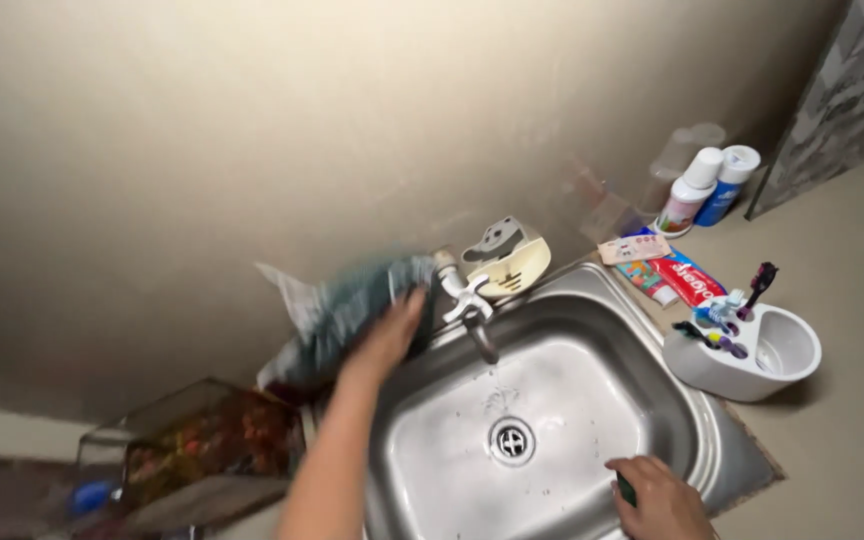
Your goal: Cleaning and scrubbing a stainless steel sink with a sponge.
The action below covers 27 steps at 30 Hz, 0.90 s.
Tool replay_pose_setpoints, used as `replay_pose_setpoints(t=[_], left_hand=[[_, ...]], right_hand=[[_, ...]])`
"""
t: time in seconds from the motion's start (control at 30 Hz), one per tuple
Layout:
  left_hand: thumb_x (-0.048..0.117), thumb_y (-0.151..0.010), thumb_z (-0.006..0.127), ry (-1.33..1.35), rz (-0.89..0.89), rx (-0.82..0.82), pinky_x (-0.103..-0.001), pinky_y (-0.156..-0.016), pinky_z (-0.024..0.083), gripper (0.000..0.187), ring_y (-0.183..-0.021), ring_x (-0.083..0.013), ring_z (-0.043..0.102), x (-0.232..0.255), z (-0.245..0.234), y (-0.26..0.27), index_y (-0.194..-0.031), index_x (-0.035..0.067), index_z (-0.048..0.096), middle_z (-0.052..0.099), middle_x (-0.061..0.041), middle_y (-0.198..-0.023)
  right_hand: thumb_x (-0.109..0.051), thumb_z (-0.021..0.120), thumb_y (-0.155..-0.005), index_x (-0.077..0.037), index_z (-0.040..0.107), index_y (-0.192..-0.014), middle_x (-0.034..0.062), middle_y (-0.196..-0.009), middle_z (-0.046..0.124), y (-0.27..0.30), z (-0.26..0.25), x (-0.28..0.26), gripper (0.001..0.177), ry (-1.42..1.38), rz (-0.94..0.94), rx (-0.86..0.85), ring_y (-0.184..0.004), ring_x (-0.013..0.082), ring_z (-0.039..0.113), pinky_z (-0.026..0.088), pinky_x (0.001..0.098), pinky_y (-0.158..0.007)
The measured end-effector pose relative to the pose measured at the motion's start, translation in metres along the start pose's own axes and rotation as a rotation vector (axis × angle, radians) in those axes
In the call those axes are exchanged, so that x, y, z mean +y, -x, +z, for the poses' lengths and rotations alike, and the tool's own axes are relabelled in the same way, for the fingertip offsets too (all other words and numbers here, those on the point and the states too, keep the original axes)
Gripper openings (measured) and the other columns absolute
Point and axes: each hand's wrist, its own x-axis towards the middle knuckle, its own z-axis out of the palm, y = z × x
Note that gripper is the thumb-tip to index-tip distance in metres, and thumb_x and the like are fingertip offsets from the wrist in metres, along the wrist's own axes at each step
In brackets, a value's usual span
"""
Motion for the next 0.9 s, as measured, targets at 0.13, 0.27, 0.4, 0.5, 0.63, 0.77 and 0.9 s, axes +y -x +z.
replay_pose_setpoints(t=[0.13,0.27,0.4,0.5,0.63,0.77,0.9], left_hand=[[0.042,-0.104,0.064,0.300,-0.325,0.084,-0.050,-0.120,0.020,0.056,-0.149,-0.0378,0.032,0.044,0.022,0.046,-0.152,0.021,0.045,0.038,-0.009,-0.162],[0.030,-0.097,0.056,-0.268,0.008,0.109,-0.046,-0.113,0.038,0.045,-0.130,-0.0318,0.054,0.066,0.028,0.031,-0.141,0.025,0.062,0.060,-0.007,-0.144],[0.040,-0.087,0.065,0.003,0.038,0.246,-0.047,-0.107,0.043,0.049,-0.122,-0.0346,0.057,0.093,0.076,-0.025,-0.128,0.014,0.067,0.066,-0.013,-0.130],[0.037,-0.078,0.070,-0.134,0.171,0.395,-0.049,-0.102,0.044,0.056,-0.119,-0.0380,0.058,0.077,0.074,-0.027,-0.127,0.011,0.066,0.066,-0.017,-0.127],[0.044,-0.086,0.071,-0.177,0.085,0.311,-0.052,-0.102,0.044,0.050,-0.119,-0.0376,0.059,0.087,0.035,0.001,-0.124,0.014,0.065,0.065,-0.014,-0.126],[0.037,-0.090,0.060,-0.741,-0.023,0.164,-0.050,-0.118,0.026,0.060,-0.145,-0.0254,0.028,0.042,0.010,0.075,-0.148,0.022,0.050,0.035,0.001,-0.156],[0.022,-0.090,0.054,-1.666,0.248,0.086,-0.045,-0.123,0.018,0.060,-0.154,-0.0190,0.017,-0.002,-0.015,0.123,-0.151,0.021,0.053,0.023,0.008,-0.168]], right_hand=[[-0.031,0.072,-0.081,-0.023,0.072,-0.119,0.0030,-0.106,0.072,-0.006,0.021,0.021,0.039,0.014,-0.032,0.020,-0.115,0.0196,0.066,0.055,0.0360,-0.098],[-0.032,0.069,-0.084,-0.025,0.073,-0.117,0.0023,-0.108,0.071,-0.003,0.009,-0.003,0.034,0.049,0.055,0.019,-0.113,0.0214,0.066,0.056,0.0371,-0.095],[-0.031,0.069,-0.083,-0.023,0.073,-0.115,0.0016,-0.110,0.072,0.002,0.002,-0.015,0.034,0.057,0.077,0.060,-0.110,0.0231,0.067,0.058,0.0392,-0.090],[-0.031,0.070,-0.082,-0.021,0.074,-0.114,0.0038,-0.107,0.073,0.001,0.002,-0.011,0.034,0.071,0.030,0.094,-0.108,0.0250,0.068,0.058,0.0399,-0.088],[-0.031,0.068,-0.083,-0.021,0.074,-0.108,0.0021,-0.104,0.074,0.007,-0.006,-0.026,0.027,0.080,0.061,0.101,-0.108,0.0242,0.069,0.058,0.0402,-0.088],[-0.032,0.067,-0.085,-0.020,0.074,-0.107,0.0022,-0.103,0.075,0.009,-0.008,-0.026,0.027,0.103,0.029,0.105,-0.106,0.0240,0.069,0.057,0.0403,-0.089],[-0.031,0.068,-0.083,-0.019,0.074,-0.105,0.0038,-0.104,0.074,0.009,-0.003,-0.020,0.025,0.069,-0.004,0.154,-0.107,0.0261,0.068,0.057,0.0414,-0.088]])
